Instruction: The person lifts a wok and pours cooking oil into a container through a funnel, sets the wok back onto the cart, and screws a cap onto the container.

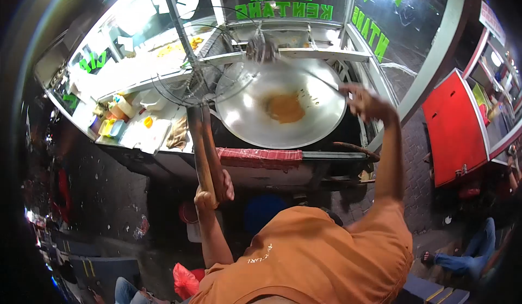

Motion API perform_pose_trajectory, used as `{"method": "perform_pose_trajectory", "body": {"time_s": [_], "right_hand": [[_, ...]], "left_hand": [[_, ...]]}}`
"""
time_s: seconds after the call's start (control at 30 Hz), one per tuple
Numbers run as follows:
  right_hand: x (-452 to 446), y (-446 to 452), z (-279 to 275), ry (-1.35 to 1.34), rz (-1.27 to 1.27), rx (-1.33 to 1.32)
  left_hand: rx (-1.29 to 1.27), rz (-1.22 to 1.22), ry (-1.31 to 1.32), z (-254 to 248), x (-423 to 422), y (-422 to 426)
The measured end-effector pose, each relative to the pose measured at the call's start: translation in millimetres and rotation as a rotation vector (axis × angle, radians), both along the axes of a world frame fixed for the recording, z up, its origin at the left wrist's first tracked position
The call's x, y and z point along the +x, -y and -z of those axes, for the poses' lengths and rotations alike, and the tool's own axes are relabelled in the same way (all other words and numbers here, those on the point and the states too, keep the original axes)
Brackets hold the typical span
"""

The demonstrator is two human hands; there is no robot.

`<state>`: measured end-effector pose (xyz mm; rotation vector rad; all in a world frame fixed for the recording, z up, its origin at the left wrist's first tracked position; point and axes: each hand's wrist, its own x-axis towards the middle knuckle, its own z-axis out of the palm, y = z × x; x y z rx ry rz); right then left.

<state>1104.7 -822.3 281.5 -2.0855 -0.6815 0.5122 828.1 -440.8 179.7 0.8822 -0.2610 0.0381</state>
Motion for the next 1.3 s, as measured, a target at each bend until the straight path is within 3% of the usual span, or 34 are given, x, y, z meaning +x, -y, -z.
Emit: {"method": "perform_pose_trajectory", "body": {"time_s": [0.13,0.3,0.5,0.6,0.7,0.8,0.9,1.0,1.07,1.1,1.2,1.3], "right_hand": [[-25.3,-14.7,72.3,-0.375,0.039,-0.064],[20.1,-56.7,167.0,-0.477,0.038,-0.161],[100.7,-97.6,265.2,-0.684,0.186,0.039],[121.7,-103.0,283.5,-0.603,0.183,-0.062],[135.6,-94.2,283.7,-0.236,0.082,-0.454],[155.7,-61.8,341.6,0.302,0.065,-0.442],[134.8,-57.1,284.8,0.358,0.153,-0.606],[105.6,-57.5,238.5,0.671,0.266,-0.316],[85.2,-59.2,214.0,0.473,0.225,-0.122],[75.2,-62.7,206.1,0.372,0.207,-0.021],[42.4,-73.7,194.5,0.334,0.069,0.157],[11.1,-94.2,157.3,0.413,-0.067,0.175]], "left_hand": [[-0.191,0.125,-0.058,19.8,-26.4,9.2],[-0.252,0.187,-0.206,47.2,-26.0,30.4],[-0.346,0.265,-0.337,76.0,33.0,51.6],[-0.35,0.258,-0.402,92.3,74.1,51.5],[-0.358,0.258,-0.443,106.3,115.2,45.8],[-0.456,0.269,-0.522,131.2,154.7,38.9],[-0.517,0.318,-0.526,146.2,197.0,37.7],[-0.574,0.342,-0.6,171.0,231.2,36.2],[-0.615,0.362,-0.642,181.5,243.5,37.7],[-0.567,0.259,-0.743,184.9,247.7,37.4],[-0.309,0.197,-1.018,166.4,261.3,37.4],[0.487,-0.035,-0.852,168.8,242.3,40.0]]}}
